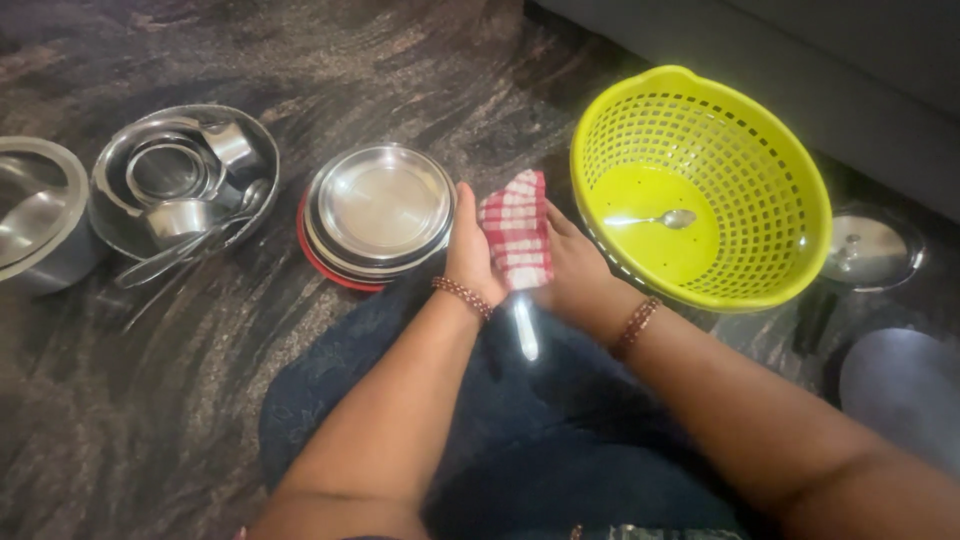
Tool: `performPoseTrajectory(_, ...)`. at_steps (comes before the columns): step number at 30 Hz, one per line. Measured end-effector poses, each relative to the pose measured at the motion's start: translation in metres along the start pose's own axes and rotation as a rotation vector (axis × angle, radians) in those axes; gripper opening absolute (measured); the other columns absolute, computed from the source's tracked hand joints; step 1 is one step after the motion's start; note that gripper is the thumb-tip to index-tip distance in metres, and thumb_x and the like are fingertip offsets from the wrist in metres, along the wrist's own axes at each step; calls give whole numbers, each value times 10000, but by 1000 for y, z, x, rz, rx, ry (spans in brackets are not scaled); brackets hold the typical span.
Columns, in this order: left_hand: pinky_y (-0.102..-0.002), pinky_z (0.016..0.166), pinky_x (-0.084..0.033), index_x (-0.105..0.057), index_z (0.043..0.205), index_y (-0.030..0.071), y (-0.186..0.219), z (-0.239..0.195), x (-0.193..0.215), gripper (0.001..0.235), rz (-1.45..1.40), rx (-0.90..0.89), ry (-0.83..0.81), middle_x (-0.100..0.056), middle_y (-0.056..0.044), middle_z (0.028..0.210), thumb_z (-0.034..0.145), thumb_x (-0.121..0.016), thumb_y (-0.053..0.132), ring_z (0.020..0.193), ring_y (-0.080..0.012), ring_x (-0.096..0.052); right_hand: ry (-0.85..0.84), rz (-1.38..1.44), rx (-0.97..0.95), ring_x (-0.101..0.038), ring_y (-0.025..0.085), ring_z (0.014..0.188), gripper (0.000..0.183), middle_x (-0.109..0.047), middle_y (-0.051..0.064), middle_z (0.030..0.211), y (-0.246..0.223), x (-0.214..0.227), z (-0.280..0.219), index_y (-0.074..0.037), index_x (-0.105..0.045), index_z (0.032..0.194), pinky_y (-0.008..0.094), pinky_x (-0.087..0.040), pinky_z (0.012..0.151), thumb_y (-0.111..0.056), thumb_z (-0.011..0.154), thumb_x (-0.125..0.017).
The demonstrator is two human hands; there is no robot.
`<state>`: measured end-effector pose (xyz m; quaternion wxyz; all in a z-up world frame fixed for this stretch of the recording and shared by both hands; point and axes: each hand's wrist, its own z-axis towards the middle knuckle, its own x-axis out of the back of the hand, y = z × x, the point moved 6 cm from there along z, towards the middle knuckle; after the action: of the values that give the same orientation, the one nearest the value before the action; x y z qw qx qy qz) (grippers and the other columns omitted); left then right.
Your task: The person sits on the floor and wipes various stainless steel kitchen items with a cloth, including a spoon, a pressure cooker lid, and several plates. The person wipes each item and places it aside or into a yellow basket.
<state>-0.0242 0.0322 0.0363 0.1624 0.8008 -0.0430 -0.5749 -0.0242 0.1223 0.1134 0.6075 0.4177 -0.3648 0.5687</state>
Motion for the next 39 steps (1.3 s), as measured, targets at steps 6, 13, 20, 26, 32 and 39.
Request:
performPoseTrajectory(6, -481, 767, -614, -600, 1156, 60, 2, 9, 10, 508, 74, -145, 23, -732, -192, 1035, 1043, -392, 510, 902, -342, -701, -103, 124, -189, -596, 353, 1220, 372, -657, 157, 1261, 1, -3, 5, -75, -636, 1231, 490, -423, 1075, -181, 874, -628)
performPoseTrajectory(13, -515, 715, -628, -508, 1025, 72, 9, 19, 15, 206, 59, -324, -73, -683, -197, 1234, 1051, -522, 275, 925, -345, -693, -335, 317, -362, -691, 383, 857, 220, -708, 149, 924, -3, -11, -14, -115, -674, 1006, 474, -562, 729, -122, 787, -655)
performPoseTrajectory(20, -519, 1072, -493, -556, 1086, 89, 35, 29, 22, 232, 13, -366, -57, -658, -193, 1248, 1049, -542, 318, 1215, -368, -640, -151, 284, -70, -702, 335, 871, 411, -723, 142, 1016, -21, -13, -44, -40, -660, 1172, 448, -570, 753, -18, 767, -596)
performPoseTrajectory(26, -520, 1092, -478, -567, 1105, 97, 57, 27, 19, 290, 161, -460, -51, -647, -160, 1251, 1049, -537, 379, 1232, -354, -631, -286, 705, -173, -727, 227, 964, 259, -753, 77, 988, -14, -21, -83, -68, -700, 1148, 407, -514, 955, -42, 933, -557)
performPoseTrajectory(32, -437, 1069, -453, -557, 1334, 72, 27, 25, -1, 497, 382, -410, -95, -633, -156, 1354, 1053, -479, 474, 1223, -274, -619, 268, 2089, -998, -623, 252, 1244, 487, -636, 111, 1351, 47, -16, -74, -68, -503, 1397, 420, -517, 995, -183, 925, -536)
performPoseTrajectory(39, -461, 1271, -307, -370, 1585, 107, -18, 15, -22, 697, 613, -441, -359, -392, -202, 1666, 1086, -346, 593, 1536, -344, -380, 461, 1750, -972, -601, 176, 1070, 499, -616, 68, 1239, 41, -26, -37, -101, -455, 1418, 312, -514, 850, -47, 937, -579)
